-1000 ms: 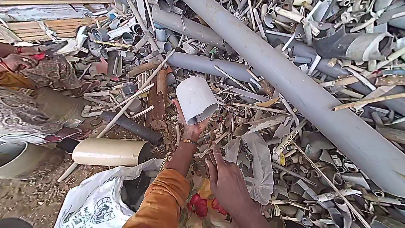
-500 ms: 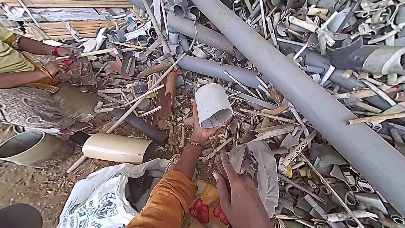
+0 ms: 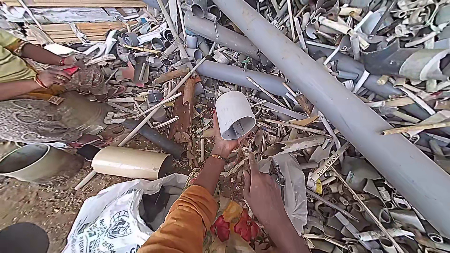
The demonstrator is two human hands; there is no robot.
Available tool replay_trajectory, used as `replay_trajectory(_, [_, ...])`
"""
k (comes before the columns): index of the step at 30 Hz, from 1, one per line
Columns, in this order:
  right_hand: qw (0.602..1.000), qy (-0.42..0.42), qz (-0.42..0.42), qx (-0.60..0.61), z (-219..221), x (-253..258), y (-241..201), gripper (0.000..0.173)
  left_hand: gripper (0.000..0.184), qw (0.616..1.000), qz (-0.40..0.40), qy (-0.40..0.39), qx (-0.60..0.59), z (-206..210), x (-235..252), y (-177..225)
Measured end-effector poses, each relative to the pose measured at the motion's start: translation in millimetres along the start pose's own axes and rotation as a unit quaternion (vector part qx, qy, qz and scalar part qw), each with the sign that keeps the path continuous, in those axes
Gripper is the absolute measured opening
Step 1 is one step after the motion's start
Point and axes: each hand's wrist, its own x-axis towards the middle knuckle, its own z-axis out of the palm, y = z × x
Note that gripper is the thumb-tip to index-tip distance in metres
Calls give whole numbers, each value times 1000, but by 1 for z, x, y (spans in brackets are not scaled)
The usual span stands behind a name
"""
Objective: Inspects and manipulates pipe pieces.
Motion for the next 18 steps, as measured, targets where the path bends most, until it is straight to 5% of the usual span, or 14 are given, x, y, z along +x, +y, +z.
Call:
replay_trajectory(3, [999, -14, 30, -10, -19, 5, 20, 55, 92, 999, 12, -43, 7, -2, 4, 8])
replay_trajectory(6, [998, 43, -45, -5, -25, -16, 26, 51, 91, 1000, 20, -10, -7, 1, 3, 15])
replay_trajectory(11, [989, 100, -100, 33, 13, -20, 0, 53, 88, 1000, 5, 11, -7, -1, 2, 8])
replay_trajectory(15, [998, -45, 38, -2, -13, 16, -13, 59, 82, 999, -2, -28, 24, -2, -6, -10])
replay_trajectory(18, [996, -70, 12, 57, -32, 8, -15, 58, 77, 995, 8, -89, 44, -9, -3, -19])
